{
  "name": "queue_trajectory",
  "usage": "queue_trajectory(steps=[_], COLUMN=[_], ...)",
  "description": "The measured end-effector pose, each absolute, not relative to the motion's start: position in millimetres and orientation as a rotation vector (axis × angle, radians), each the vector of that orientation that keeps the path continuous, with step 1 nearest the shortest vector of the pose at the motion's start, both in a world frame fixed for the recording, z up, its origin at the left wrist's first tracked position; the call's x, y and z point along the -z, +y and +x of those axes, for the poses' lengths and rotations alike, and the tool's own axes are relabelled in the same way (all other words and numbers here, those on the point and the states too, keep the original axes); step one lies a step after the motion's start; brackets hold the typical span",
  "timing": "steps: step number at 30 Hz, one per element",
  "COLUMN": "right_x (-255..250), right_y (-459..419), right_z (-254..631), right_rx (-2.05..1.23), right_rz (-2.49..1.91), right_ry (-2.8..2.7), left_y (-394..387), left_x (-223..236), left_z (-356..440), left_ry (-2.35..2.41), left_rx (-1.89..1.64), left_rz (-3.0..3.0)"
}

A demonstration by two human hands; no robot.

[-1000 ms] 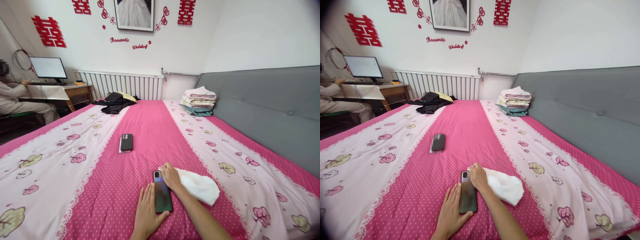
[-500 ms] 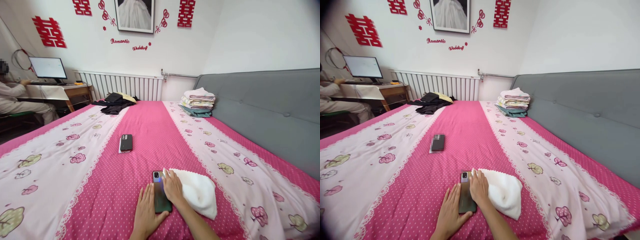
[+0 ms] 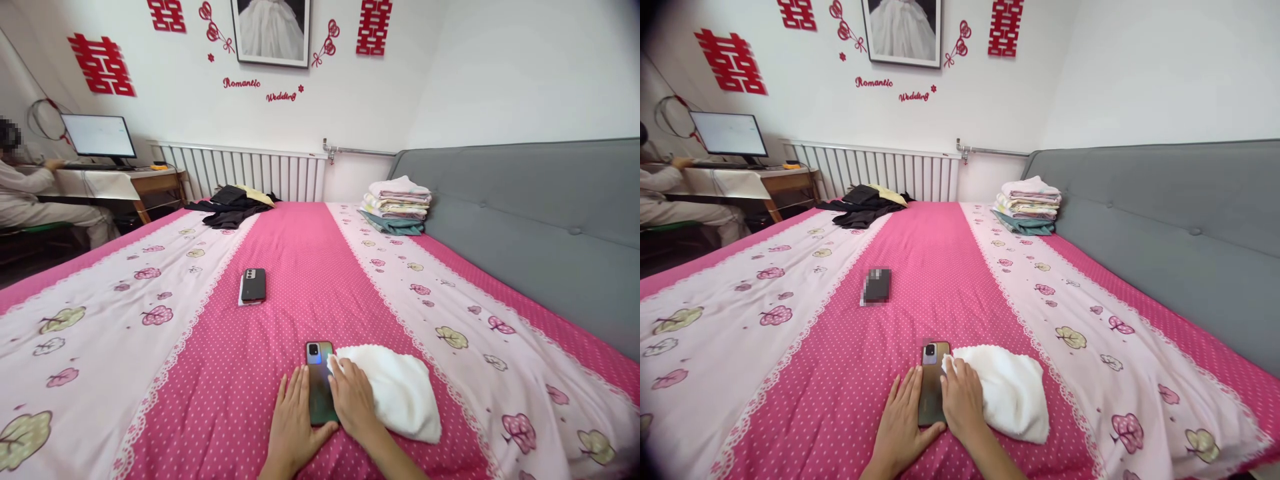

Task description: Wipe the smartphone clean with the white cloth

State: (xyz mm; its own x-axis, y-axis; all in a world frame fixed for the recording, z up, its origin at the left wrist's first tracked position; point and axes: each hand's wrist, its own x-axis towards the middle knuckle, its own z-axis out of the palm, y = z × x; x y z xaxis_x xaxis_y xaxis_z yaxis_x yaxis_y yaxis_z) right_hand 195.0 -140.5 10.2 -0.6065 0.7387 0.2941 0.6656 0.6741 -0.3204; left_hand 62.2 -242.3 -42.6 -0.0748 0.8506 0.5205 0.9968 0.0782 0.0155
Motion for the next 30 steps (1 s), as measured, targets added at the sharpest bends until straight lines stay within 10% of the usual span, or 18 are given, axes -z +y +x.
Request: queue_trajectory(steps=[30], right_x=[-22.6], right_y=[-158.6], right_z=[226.0], right_rx=[-0.383], right_rz=[-0.471], right_ry=[-2.733], left_y=[-242.0], left_x=[41.3], left_z=[62.9], left_ry=[-1.961], left_rx=[0.558], left_rz=[-1.807])
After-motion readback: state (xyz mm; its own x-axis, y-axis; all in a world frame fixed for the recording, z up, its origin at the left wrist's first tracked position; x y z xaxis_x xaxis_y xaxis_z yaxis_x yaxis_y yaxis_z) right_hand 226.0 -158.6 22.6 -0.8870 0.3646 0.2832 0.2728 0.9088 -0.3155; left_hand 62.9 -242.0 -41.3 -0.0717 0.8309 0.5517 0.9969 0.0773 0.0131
